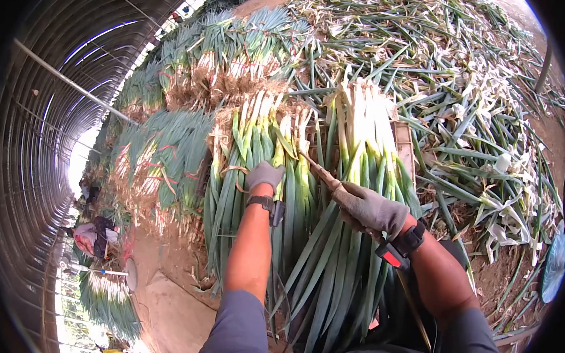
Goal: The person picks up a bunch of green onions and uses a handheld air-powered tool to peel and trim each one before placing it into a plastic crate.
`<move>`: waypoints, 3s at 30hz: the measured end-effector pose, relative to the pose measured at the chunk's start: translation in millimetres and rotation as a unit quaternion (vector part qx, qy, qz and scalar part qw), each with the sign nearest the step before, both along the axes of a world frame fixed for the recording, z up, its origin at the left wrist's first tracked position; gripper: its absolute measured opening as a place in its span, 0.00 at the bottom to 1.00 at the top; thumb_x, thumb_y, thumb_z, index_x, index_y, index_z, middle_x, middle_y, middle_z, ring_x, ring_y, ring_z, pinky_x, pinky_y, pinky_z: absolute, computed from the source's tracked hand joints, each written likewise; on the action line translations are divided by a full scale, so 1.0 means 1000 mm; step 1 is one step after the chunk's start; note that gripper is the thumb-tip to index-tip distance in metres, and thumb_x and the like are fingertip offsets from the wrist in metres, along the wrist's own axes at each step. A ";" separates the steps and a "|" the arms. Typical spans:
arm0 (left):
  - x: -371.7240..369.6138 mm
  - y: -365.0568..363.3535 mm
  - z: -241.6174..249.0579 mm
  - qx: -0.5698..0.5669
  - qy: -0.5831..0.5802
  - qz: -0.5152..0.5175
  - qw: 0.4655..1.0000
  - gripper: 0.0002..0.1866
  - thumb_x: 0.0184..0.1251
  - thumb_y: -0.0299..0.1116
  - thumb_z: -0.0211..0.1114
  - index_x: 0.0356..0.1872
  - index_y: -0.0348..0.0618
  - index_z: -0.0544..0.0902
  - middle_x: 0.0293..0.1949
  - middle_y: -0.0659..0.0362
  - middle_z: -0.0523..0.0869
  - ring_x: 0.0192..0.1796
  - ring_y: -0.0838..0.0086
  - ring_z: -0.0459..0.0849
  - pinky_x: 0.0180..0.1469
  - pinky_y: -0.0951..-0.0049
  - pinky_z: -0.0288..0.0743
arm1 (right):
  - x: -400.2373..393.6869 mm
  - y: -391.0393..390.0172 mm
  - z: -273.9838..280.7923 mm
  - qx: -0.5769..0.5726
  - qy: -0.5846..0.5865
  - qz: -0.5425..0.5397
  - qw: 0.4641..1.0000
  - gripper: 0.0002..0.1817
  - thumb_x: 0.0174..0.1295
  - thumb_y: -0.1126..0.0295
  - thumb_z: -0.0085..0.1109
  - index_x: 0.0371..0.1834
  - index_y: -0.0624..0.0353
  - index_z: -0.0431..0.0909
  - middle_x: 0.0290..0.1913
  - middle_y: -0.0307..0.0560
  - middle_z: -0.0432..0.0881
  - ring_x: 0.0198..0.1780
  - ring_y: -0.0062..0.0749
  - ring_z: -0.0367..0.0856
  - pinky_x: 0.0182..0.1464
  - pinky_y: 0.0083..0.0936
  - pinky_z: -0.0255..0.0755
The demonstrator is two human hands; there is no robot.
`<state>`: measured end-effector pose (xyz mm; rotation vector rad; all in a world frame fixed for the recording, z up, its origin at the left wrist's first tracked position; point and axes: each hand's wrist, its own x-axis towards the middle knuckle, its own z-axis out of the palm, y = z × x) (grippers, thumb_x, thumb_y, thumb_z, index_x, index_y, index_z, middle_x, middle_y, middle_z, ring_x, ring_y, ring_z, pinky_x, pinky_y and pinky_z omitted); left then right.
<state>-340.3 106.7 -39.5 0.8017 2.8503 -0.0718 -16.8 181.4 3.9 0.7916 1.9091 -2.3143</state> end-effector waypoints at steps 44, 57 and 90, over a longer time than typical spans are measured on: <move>0.070 -0.054 0.032 0.187 -0.094 -0.170 0.963 0.28 0.60 0.46 0.75 0.57 0.40 0.84 0.50 0.39 0.90 0.54 0.45 0.88 0.58 0.53 0.81 | -0.004 -0.100 0.009 0.064 -0.029 -0.089 0.994 0.36 0.75 0.34 0.44 0.57 0.61 0.75 0.32 0.45 0.79 0.22 0.29 0.77 0.19 0.31 0.70; 0.054 -0.120 -0.025 0.362 -0.316 -0.123 0.868 0.30 0.67 0.42 0.74 0.66 0.37 0.82 0.55 0.52 0.90 0.53 0.71 0.86 0.58 0.71 0.78 | -0.059 -0.095 0.024 0.268 -0.071 -0.050 0.960 0.48 0.75 0.29 0.32 0.49 0.73 0.80 0.37 0.62 0.84 0.30 0.44 0.86 0.37 0.41 0.80; 0.104 -0.109 0.054 0.095 -0.058 -0.092 0.989 0.44 0.57 0.55 0.72 0.72 0.43 0.71 0.58 0.41 0.85 0.57 0.46 0.87 0.62 0.48 0.80 | -0.027 -0.038 0.012 0.105 -0.047 -0.033 0.993 0.44 0.74 0.27 0.35 0.63 0.58 0.79 0.29 0.44 0.79 0.24 0.28 0.81 0.24 0.29 0.74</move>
